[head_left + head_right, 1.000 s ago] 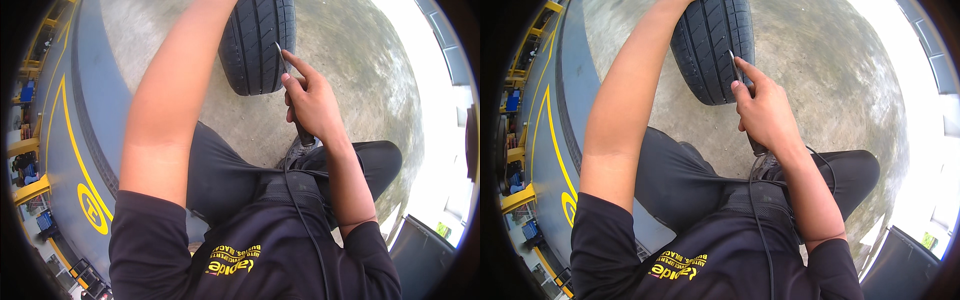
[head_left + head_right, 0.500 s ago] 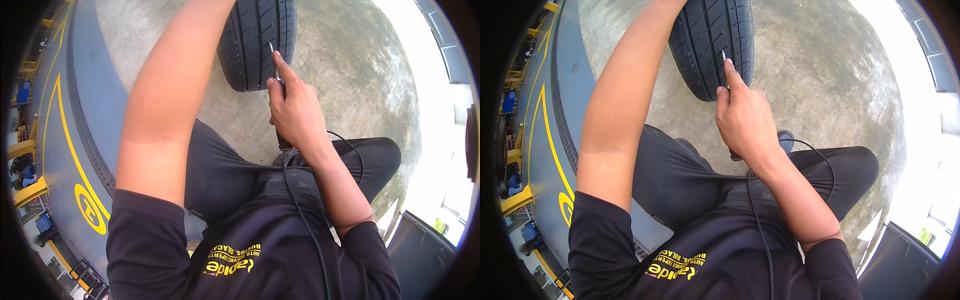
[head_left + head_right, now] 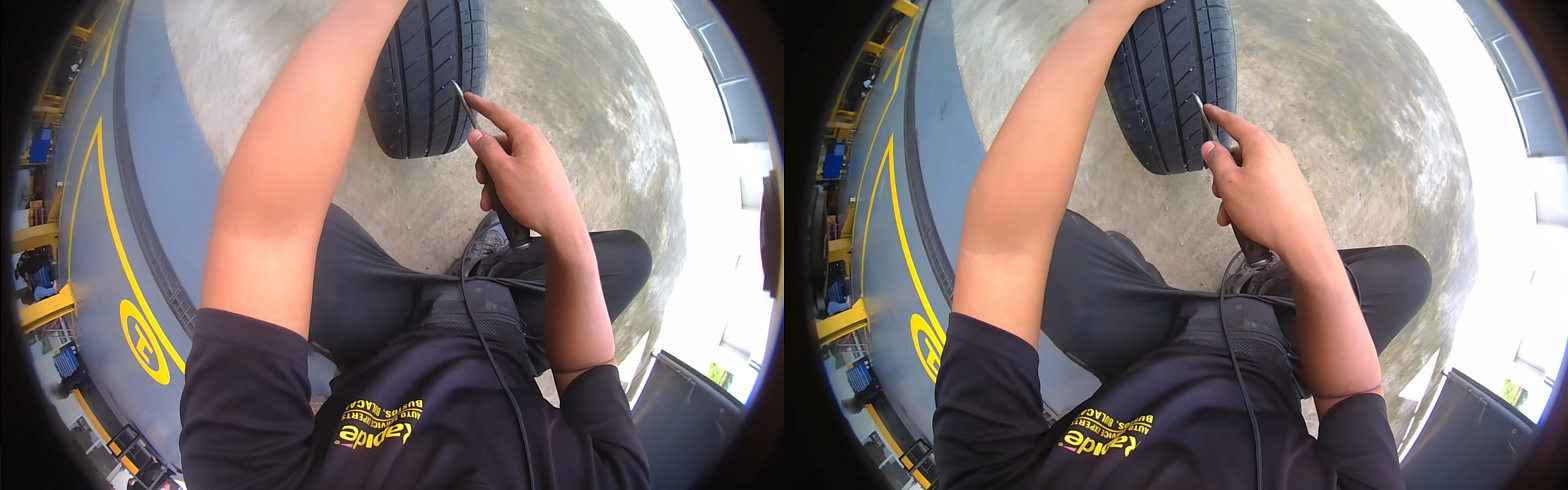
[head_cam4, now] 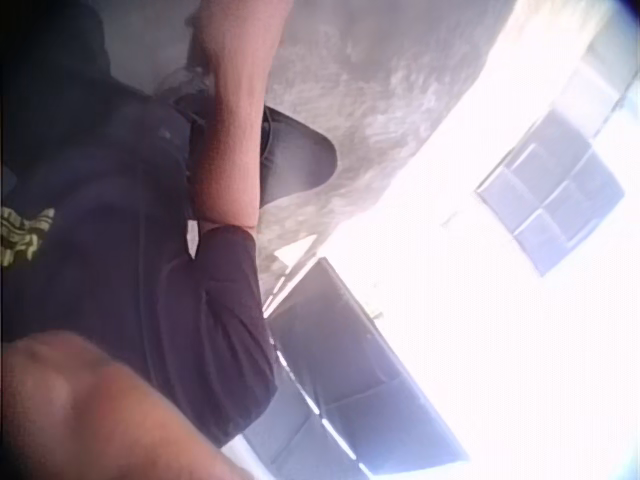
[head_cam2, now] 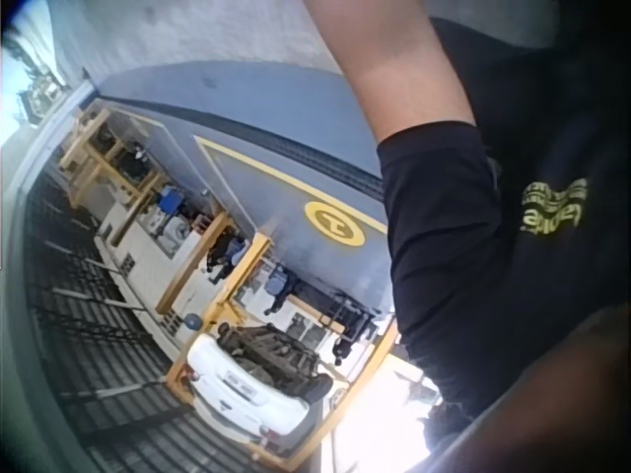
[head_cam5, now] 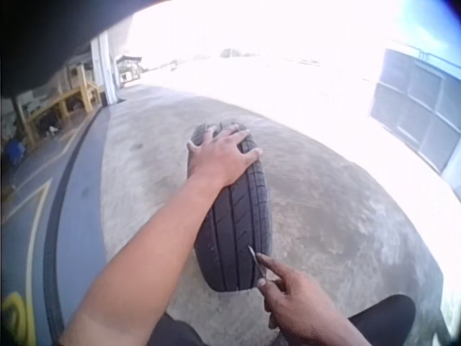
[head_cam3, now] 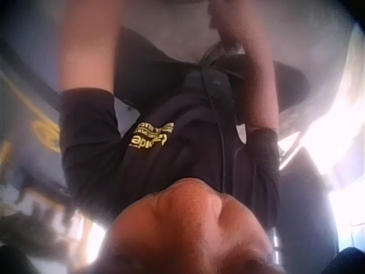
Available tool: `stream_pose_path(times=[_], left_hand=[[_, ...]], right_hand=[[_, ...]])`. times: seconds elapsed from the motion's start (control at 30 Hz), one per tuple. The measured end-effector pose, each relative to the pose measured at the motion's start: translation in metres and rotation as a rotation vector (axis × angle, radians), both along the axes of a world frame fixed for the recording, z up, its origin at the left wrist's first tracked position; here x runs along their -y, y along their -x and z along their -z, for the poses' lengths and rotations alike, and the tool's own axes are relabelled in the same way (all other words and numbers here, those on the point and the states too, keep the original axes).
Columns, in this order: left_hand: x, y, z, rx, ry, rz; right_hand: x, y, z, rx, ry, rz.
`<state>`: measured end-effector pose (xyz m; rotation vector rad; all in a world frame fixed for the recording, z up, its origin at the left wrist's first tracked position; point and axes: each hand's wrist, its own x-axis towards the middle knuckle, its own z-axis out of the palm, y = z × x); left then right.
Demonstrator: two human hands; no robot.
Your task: The person kneels on the floor and uses a screwdriver to probe the tread grooves of a car tire. They repeatedly insert the tool into the treads and rotate the tire to access different sections.
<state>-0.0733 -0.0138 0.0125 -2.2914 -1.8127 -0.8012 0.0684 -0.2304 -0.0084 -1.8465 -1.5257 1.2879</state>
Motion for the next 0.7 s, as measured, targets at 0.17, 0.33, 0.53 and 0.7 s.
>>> stream_pose_path(times=[0.17, 0.33, 0.53, 0.7], left_hand=[[-0.002, 0.000, 0.002, 0.012, -0.005, 0.002], [-0.011, -0.001, -0.001, -0.018, 0.018, -0.018], [-0.013, 0.000, 0.004, -0.015, 0.007, -0.007], [-0.010, -0.003, -0.003, -0.008, 0.033, -0.015]], right_hand=[[-0.002, 0.005, 0.006, -0.010, 0.004, 0.019], [-0.001, 0.007, 0.014, -0.010, -0.002, 0.013], [0.005, 0.011, 0.001, 0.034, 0.208, -0.201], [-0.010, -0.002, -0.006, -0.025, -0.012, 0.040]])
